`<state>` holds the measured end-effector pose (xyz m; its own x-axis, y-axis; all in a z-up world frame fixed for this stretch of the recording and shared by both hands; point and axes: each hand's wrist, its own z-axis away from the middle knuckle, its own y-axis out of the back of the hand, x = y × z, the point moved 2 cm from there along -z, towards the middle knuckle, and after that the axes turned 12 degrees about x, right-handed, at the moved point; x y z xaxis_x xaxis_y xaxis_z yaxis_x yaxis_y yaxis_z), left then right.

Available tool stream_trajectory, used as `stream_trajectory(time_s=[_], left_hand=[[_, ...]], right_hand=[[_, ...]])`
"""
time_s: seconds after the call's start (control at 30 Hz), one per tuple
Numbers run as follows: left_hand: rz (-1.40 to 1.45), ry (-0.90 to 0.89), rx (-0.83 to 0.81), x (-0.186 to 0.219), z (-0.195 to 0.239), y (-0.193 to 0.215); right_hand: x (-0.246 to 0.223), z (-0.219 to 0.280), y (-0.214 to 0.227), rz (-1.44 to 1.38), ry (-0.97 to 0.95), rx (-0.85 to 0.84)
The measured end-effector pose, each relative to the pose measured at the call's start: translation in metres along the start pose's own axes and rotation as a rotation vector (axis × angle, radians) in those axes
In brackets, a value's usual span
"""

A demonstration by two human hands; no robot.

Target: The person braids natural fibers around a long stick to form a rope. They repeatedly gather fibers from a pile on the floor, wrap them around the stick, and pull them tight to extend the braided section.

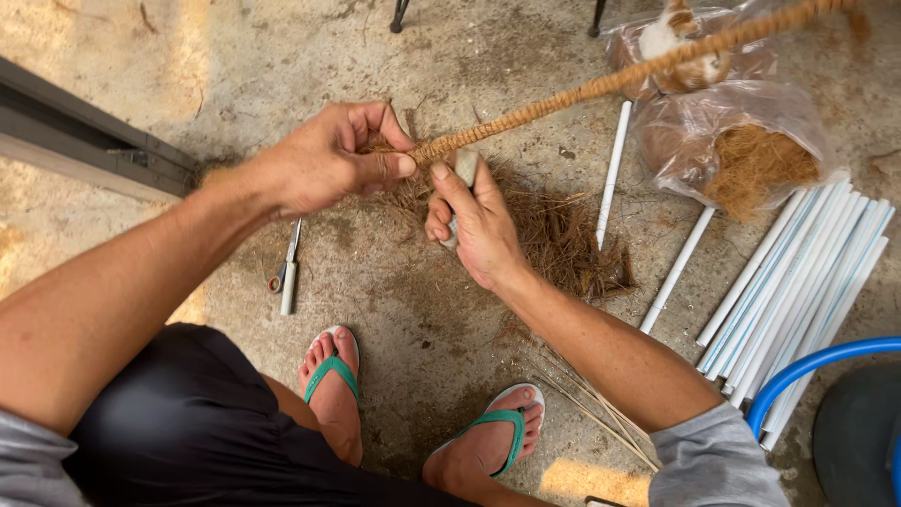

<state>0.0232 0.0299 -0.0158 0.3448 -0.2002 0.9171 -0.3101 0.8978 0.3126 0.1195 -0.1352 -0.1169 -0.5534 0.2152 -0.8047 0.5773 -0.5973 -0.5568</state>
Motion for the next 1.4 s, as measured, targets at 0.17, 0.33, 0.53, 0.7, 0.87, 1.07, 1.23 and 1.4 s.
stream_trajectory(time_s=[0.17,0.33,0.53,0.7,0.87,1.07,1.23,1.4], left_hand=[[0.241,0.087,0.061,0.016,0.004,-0.029],[0.673,0.081,-0.028,0.038,0.002,-0.050],[0.763,0.084,-0.126,0.058,-0.017,-0.069],[0.787,0.066,-0.145,0.067,-0.026,-0.079],[0.945,-0.006,-0.158,0.067,-0.029,-0.090],[1.018,-0.081,-0.102,0.052,-0.028,-0.100],[1.044,-0.080,-0.045,0.037,-0.017,-0.106],[1.020,-0.071,-0.001,0.034,-0.012,-0.111]], right_hand=[[-0.031,0.014,0.016,-0.040,0.148,-0.002],[-0.066,0.027,0.026,0.125,0.447,0.043],[-0.107,0.039,0.035,0.113,0.788,0.038],[-0.121,0.038,0.043,0.101,0.854,-0.046],[-0.129,0.030,0.048,0.011,0.803,-0.048],[-0.132,0.019,0.039,0.183,0.764,0.033],[-0.134,0.023,0.039,0.437,0.655,0.090],[-0.135,0.022,0.038,0.413,0.494,0.047]])
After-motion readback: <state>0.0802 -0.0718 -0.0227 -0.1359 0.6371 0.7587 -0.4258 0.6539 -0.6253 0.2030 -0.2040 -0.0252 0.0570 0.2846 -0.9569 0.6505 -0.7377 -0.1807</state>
